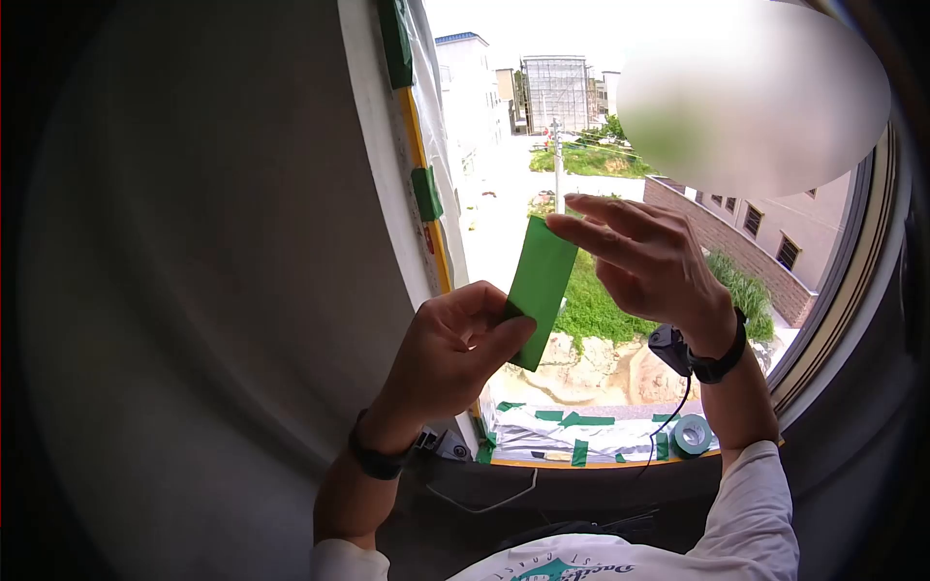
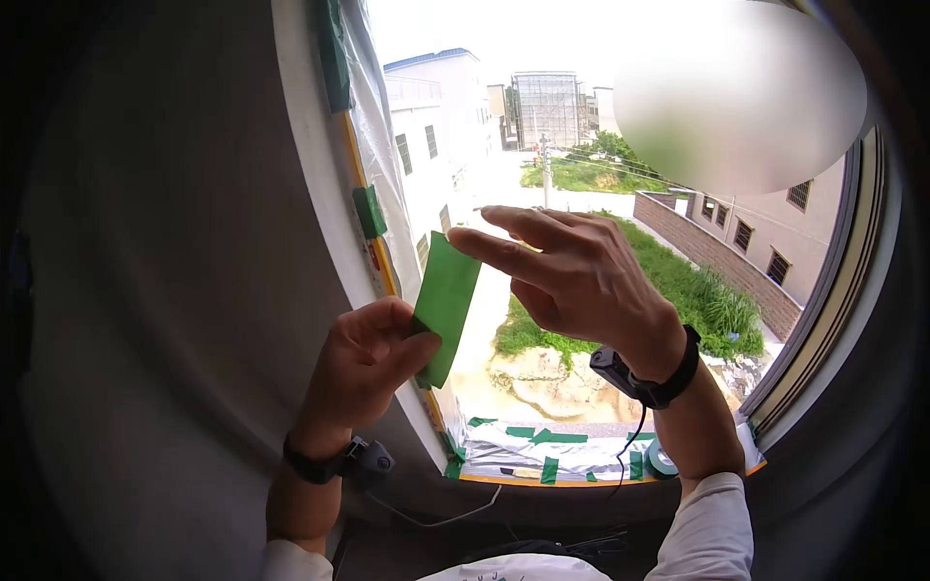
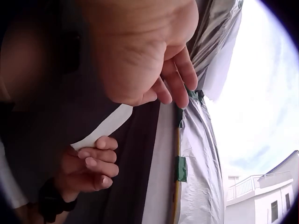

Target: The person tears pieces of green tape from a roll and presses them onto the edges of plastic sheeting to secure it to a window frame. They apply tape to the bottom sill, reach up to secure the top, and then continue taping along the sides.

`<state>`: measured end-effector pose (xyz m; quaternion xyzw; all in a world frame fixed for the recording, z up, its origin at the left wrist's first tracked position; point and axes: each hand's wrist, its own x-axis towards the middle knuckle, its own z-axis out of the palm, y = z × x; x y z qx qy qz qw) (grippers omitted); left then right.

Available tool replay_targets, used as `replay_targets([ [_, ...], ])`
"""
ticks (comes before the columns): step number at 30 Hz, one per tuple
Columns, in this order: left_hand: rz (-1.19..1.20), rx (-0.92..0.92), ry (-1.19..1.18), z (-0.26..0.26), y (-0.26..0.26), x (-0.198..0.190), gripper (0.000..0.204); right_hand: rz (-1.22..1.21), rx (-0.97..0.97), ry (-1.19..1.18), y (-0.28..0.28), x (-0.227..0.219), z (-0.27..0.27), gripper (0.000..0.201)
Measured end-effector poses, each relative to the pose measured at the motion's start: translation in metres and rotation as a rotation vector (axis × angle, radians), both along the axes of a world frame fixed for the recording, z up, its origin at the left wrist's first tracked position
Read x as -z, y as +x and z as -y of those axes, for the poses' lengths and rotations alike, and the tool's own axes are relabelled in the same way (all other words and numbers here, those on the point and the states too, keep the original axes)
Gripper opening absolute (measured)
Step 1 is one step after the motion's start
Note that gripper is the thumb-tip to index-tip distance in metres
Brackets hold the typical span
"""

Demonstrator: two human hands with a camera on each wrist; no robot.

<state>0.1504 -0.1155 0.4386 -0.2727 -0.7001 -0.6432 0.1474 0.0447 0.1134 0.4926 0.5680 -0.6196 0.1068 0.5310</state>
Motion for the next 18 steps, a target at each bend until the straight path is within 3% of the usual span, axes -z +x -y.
replay_targets([
  [1, -0.027, -0.012, -0.015, 0.004, 0.004, -0.012, 0.016, -0.044, 0.041, -0.047, 0.005, -0.006, 0.005, 0.063],
  [3, -0.159, -0.252, -0.276, 0.009, 0.017, -0.039, 0.015, -0.149, 0.018, -0.114, 0.004, -0.023, 0.012, 0.065],
  [7, -0.194, -0.307, -0.293, 0.020, 0.046, -0.092, 0.015, -0.323, 0.013, -0.346, -0.005, -0.052, 0.030, 0.066],
  [9, -0.122, -0.387, -0.431, 0.026, 0.064, -0.113, 0.009, -0.091, -0.101, -0.643, -0.019, -0.069, 0.023, 0.070],
  [10, -0.127, -0.415, -0.453, 0.031, 0.068, -0.120, 0.012, -0.008, -0.165, -0.641, -0.020, -0.077, 0.015, 0.074],
  [11, -0.146, -0.437, -0.459, 0.033, 0.071, -0.129, 0.012, 0.386, -0.346, -0.568, -0.014, -0.077, 0.014, 0.076],
  [13, -0.159, -0.463, -0.625, 0.036, 0.074, -0.144, 0.013, 0.846, -0.796, -0.194, -0.001, -0.075, 0.030, 0.084],
  [15, -0.191, -0.483, -0.691, 0.038, 0.070, -0.150, 0.013, 1.017, -0.709, -0.026, 0.004, -0.071, 0.045, 0.102],
  [18, -0.240, -0.483, -0.843, 0.036, 0.070, -0.160, 0.011, 1.179, -0.760, 0.169, -0.014, -0.073, 0.063, 0.108],
])
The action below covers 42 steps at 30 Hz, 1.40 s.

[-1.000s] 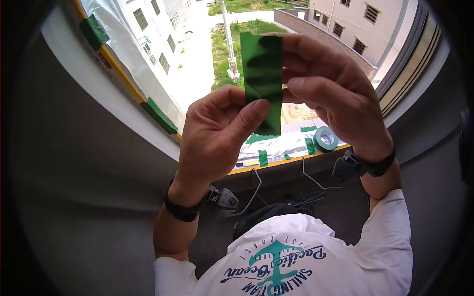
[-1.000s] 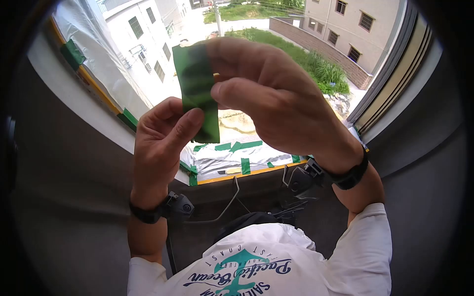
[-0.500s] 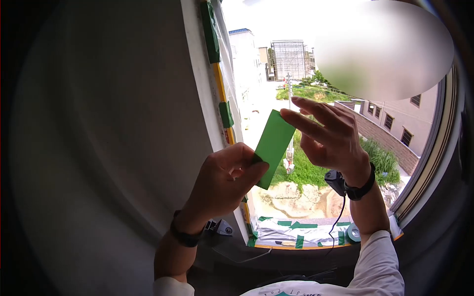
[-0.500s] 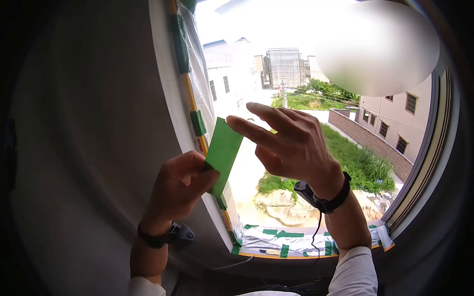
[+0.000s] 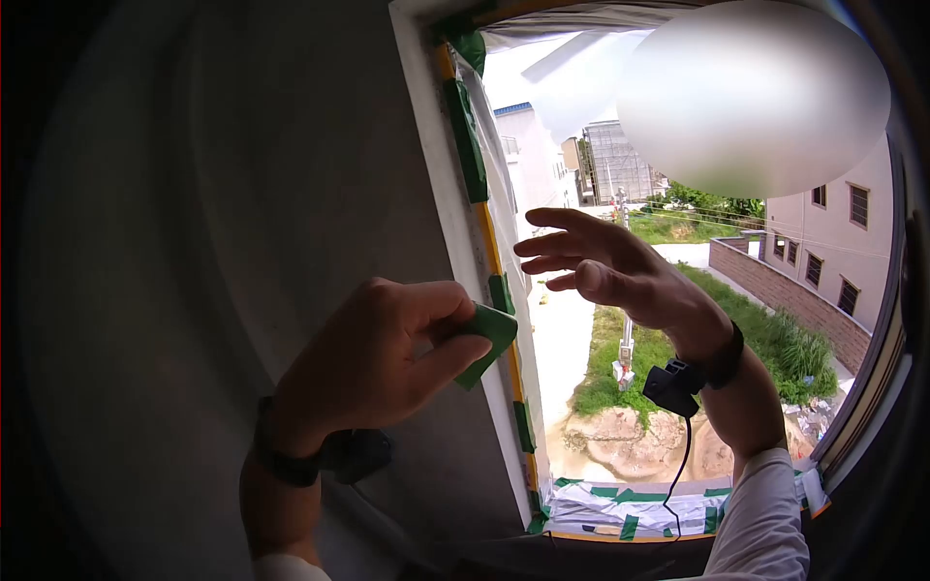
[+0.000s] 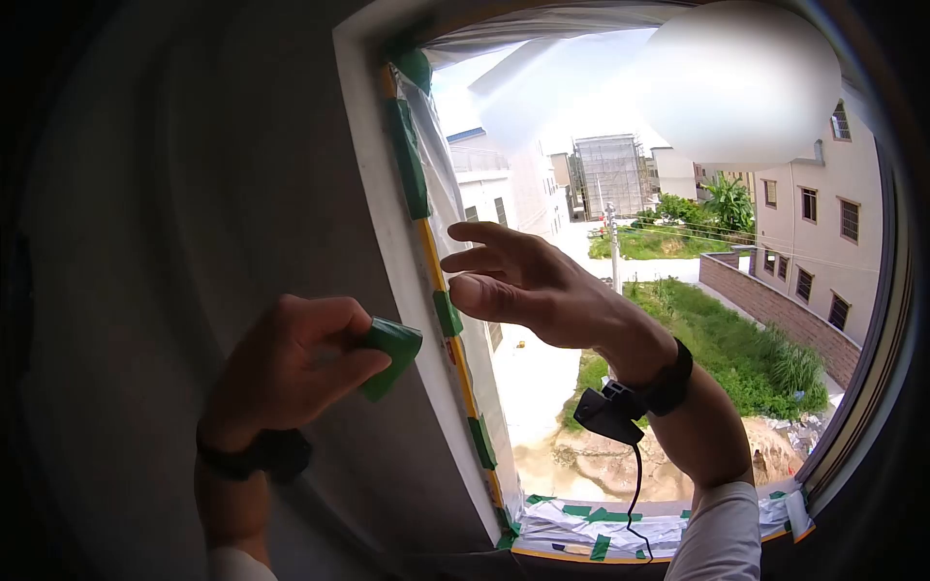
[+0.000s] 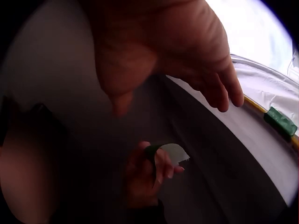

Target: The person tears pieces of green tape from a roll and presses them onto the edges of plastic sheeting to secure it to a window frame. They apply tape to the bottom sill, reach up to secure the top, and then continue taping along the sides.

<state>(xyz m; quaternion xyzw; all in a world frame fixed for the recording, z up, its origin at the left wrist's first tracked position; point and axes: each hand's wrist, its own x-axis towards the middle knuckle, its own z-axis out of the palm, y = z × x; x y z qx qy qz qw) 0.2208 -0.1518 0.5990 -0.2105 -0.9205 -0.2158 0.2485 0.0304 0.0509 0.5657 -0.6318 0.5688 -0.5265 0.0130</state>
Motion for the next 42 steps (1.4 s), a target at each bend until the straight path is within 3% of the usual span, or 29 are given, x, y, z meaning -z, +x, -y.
replay_targets([
  [1, 0.011, -0.003, -0.085, -0.001, 0.003, -0.002, 0.009, 0.091, -0.070, 0.081, -0.003, 0.000, 0.007, 0.109],
  [3, 0.047, 0.053, -0.036, -0.005, 0.007, -0.005, 0.010, 0.215, -0.193, 0.286, -0.010, 0.006, 0.026, 0.107],
  [5, 0.074, 0.107, 0.006, -0.008, 0.011, -0.010, 0.011, 0.366, -0.429, 0.337, -0.010, 0.017, 0.038, 0.107],
  [7, 0.336, 0.126, 0.260, -0.011, 0.014, -0.014, 0.015, 0.420, -0.535, 0.310, -0.008, 0.019, 0.048, 0.108],
  [9, 0.422, 0.108, 0.306, -0.014, 0.010, -0.020, 0.016, 0.469, -0.788, 0.313, -0.008, 0.017, 0.050, 0.106],
  [11, 0.502, 0.091, 0.358, -0.012, 0.004, -0.025, 0.017, 0.483, -0.795, 0.322, -0.008, 0.012, 0.045, 0.097],
  [14, 0.531, 0.028, 0.287, -0.009, -0.007, -0.028, 0.018, 0.415, -0.743, 0.242, -0.010, 0.007, 0.037, 0.084],
  [16, 0.564, -0.011, 0.277, -0.010, -0.012, -0.032, 0.017, 0.324, -0.540, 0.180, -0.016, 0.001, 0.035, 0.065],
  [17, 0.566, -0.018, 0.279, -0.012, -0.013, -0.032, 0.017, 0.327, -0.547, 0.181, -0.018, -0.001, 0.033, 0.065],
  [19, 0.524, -0.145, 0.055, -0.020, -0.015, -0.038, 0.017, 0.291, -0.513, 0.271, -0.022, -0.009, 0.027, 0.061],
  [20, 0.515, -0.150, 0.046, -0.024, -0.017, -0.041, 0.017, 0.287, -0.469, 0.258, -0.020, -0.013, 0.024, 0.050],
  [25, 0.430, -0.278, -0.200, -0.044, -0.024, -0.056, 0.017, 0.064, -0.374, 0.247, -0.024, -0.029, 0.006, 0.033],
  [27, 0.391, -0.300, -0.214, -0.053, -0.026, -0.062, 0.017, -0.150, -0.195, 0.087, -0.023, -0.032, -0.002, 0.025],
  [28, 0.358, -0.315, -0.220, -0.057, -0.028, -0.065, 0.016, -0.155, -0.203, 0.079, -0.023, -0.034, -0.005, 0.025],
  [30, 0.278, -0.371, -0.239, -0.061, -0.034, -0.069, 0.017, -0.244, 0.006, -0.155, -0.025, -0.034, -0.010, 0.016],
  [33, 0.150, -0.426, -0.266, -0.059, -0.053, -0.076, 0.017, -0.294, 0.142, -0.353, -0.032, -0.032, -0.008, 0.010],
  [35, 0.100, -0.442, -0.279, -0.063, -0.062, -0.083, 0.017, -0.343, 0.151, -0.472, -0.039, -0.031, -0.004, 0.008],
  [37, -0.001, -0.595, -0.316, -0.072, -0.069, -0.092, 0.018, -0.283, 0.202, -0.507, -0.046, -0.031, -0.002, 0.008],
  [42, 0.067, -0.564, -0.297, -0.077, -0.089, -0.117, 0.014, -0.247, 0.185, -0.586, -0.072, -0.044, -0.008, 0.009],
])
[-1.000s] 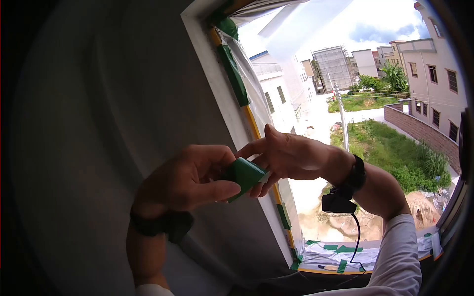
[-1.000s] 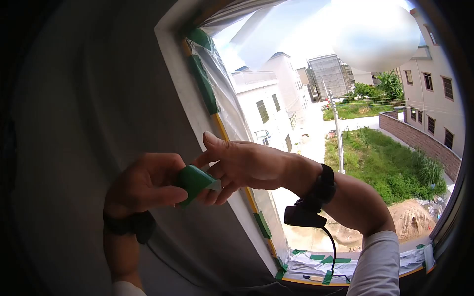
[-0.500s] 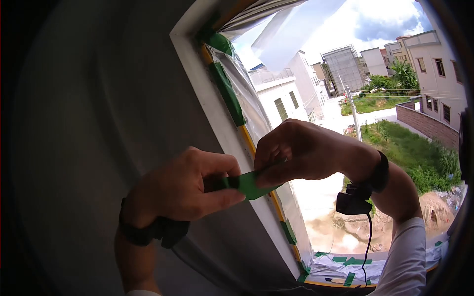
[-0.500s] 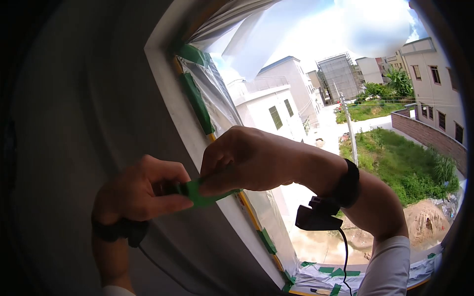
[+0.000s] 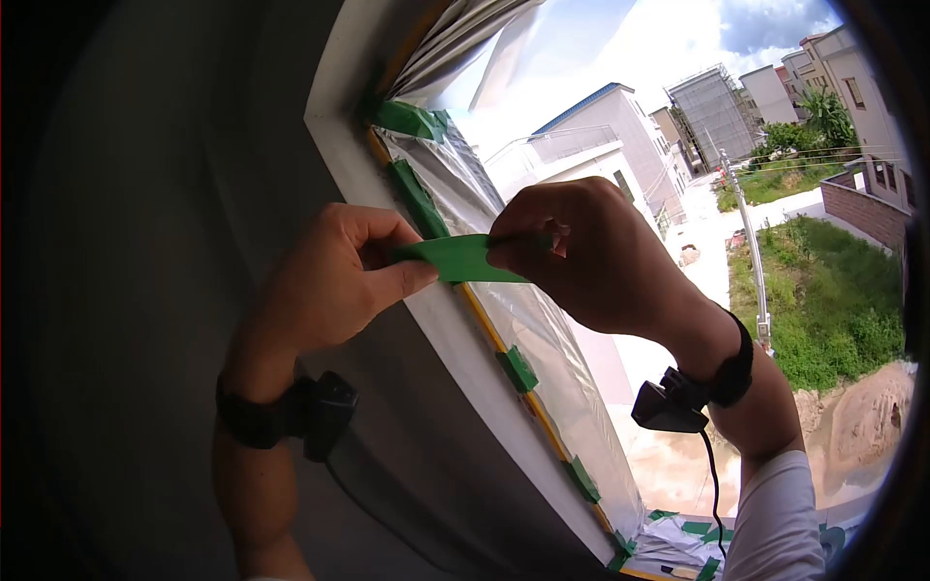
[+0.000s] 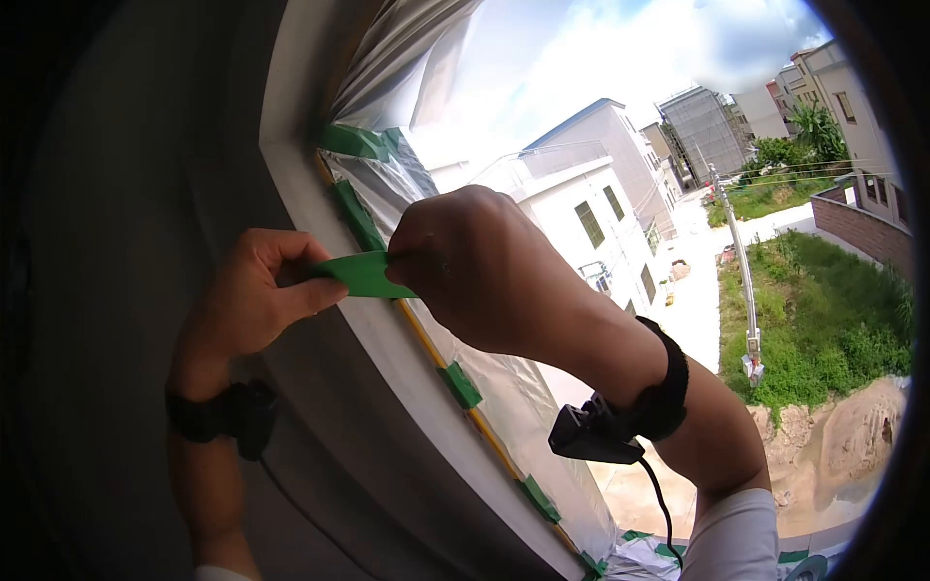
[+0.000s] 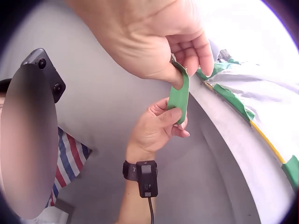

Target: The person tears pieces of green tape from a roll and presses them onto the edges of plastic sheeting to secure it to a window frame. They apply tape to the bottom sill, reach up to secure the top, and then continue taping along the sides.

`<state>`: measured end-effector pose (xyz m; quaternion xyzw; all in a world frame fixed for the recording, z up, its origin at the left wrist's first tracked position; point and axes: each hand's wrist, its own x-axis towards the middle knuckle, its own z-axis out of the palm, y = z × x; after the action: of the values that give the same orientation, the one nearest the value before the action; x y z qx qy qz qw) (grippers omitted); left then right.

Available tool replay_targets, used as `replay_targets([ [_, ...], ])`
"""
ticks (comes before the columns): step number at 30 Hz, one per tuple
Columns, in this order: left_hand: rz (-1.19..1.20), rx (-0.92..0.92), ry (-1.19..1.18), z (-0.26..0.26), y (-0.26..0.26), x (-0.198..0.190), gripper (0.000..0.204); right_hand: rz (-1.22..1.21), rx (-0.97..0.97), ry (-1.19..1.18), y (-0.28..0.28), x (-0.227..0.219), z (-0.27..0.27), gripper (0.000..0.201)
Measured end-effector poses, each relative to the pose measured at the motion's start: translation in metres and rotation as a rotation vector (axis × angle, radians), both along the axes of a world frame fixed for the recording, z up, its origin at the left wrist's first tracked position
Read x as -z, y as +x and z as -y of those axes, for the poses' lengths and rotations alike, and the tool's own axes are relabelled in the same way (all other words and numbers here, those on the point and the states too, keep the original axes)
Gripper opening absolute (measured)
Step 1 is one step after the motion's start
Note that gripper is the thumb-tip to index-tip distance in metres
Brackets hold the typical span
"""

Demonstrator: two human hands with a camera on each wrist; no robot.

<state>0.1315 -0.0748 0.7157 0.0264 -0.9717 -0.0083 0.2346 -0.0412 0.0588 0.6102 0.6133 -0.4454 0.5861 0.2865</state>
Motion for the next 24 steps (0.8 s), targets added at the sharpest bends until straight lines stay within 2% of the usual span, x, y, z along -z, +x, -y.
replay_targets([
  [3, -0.067, 0.015, -0.071, -0.011, -0.013, -0.013, 0.011, 0.018, -0.046, -0.061, -0.024, -0.012, -0.006, 0.011],
  [6, -0.061, 0.047, -0.095, -0.030, -0.026, -0.015, 0.012, 0.049, -0.269, -0.082, -0.059, -0.006, -0.010, 0.014],
  [7, -0.012, 0.090, -0.056, -0.041, -0.027, -0.011, 0.013, 0.060, -0.281, -0.085, -0.065, -0.001, -0.016, 0.014],
  [9, 0.053, 0.125, -0.011, -0.049, -0.032, -0.004, 0.014, 0.114, -0.359, 0.120, -0.074, 0.010, -0.027, 0.015],
  [11, 0.126, 0.191, 0.101, -0.052, -0.035, -0.003, 0.020, 0.067, -0.377, 0.081, -0.080, 0.017, -0.026, 0.014],
  [13, 0.081, 0.143, 0.047, -0.052, -0.047, -0.003, 0.023, -0.045, -0.195, -0.026, -0.079, 0.015, -0.034, 0.013],
  [14, 0.027, 0.092, 0.000, -0.052, -0.052, -0.004, 0.027, -0.022, -0.067, -0.062, -0.077, 0.011, -0.040, 0.013],
  [17, -0.021, 0.024, 0.090, -0.054, -0.068, -0.021, 0.037, 0.095, 0.079, -0.120, -0.077, 0.002, -0.046, 0.014],
  [18, -0.033, -0.057, 0.026, -0.056, -0.067, -0.031, 0.044, 0.094, 0.078, -0.126, -0.082, 0.001, -0.050, 0.014],
  [20, -0.039, -0.036, 0.024, -0.049, -0.066, -0.056, 0.045, -0.092, 0.235, -0.242, -0.094, 0.008, -0.058, 0.013],
  [23, 0.048, -0.017, 0.039, -0.050, -0.081, -0.068, 0.046, 0.094, 0.176, -0.030, -0.092, 0.017, -0.086, 0.009],
  [24, 0.051, -0.001, -0.023, -0.052, -0.092, -0.069, 0.046, 0.097, 0.155, -0.006, -0.097, 0.020, -0.099, 0.009],
])
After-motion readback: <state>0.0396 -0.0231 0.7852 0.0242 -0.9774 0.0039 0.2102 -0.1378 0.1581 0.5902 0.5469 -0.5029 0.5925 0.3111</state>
